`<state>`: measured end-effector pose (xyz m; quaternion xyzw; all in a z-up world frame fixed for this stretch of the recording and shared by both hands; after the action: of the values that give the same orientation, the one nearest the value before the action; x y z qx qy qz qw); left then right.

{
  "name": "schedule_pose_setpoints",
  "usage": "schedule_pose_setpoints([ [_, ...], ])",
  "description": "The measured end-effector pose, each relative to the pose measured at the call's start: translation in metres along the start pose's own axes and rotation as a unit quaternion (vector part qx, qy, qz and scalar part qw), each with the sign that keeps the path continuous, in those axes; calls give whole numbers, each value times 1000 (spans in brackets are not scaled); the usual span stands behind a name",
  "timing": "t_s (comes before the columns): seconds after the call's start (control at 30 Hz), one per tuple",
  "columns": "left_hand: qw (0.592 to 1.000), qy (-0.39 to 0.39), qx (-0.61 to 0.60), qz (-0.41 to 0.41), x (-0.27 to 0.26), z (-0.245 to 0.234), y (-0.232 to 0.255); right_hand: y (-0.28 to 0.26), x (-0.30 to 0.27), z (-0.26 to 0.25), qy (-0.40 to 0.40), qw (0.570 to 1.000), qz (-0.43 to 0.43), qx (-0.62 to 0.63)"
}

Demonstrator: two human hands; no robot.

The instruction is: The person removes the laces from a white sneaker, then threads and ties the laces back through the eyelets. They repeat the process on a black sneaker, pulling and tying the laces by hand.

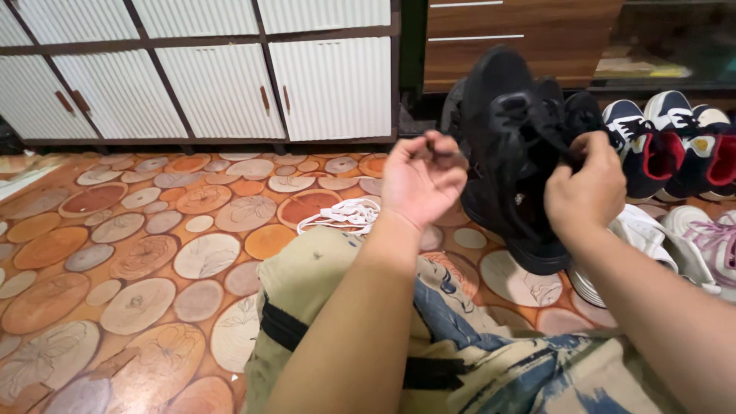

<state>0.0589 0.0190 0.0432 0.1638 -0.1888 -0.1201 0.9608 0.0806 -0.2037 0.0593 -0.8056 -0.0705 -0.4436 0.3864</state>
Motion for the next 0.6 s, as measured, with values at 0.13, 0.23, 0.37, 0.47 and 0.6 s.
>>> schedule_pose_setpoints([
  [0.13,989,112,37,84,-12,1,14,3,10,-8,24,999,-12,-22],
  [0.23,991,61,46,113,2,-2,4,13,11,-10,29,999,12,-27],
  [0.37,988,-99,65,99,15,-10,10,31,4,-11,39,997,66,-30],
  [0.47,940,-281,-62,-182,-8,9,-7,42,2,-21,62,993,82,-54],
  [0.6,981,-183,-42,-45,0,-1,18,43,-1,-21,50,995,66,-61],
])
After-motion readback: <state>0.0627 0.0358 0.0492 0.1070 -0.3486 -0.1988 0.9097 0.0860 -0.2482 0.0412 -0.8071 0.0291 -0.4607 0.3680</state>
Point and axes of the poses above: each hand's wrist, its own x-axis towards the middle knuckle, its own z-axis out of the palm, y = z × x, the point moved 10 cm from there along x, towards the middle knuckle, and after that the axes turned 3 degrees about x, right-handed, at the moved point
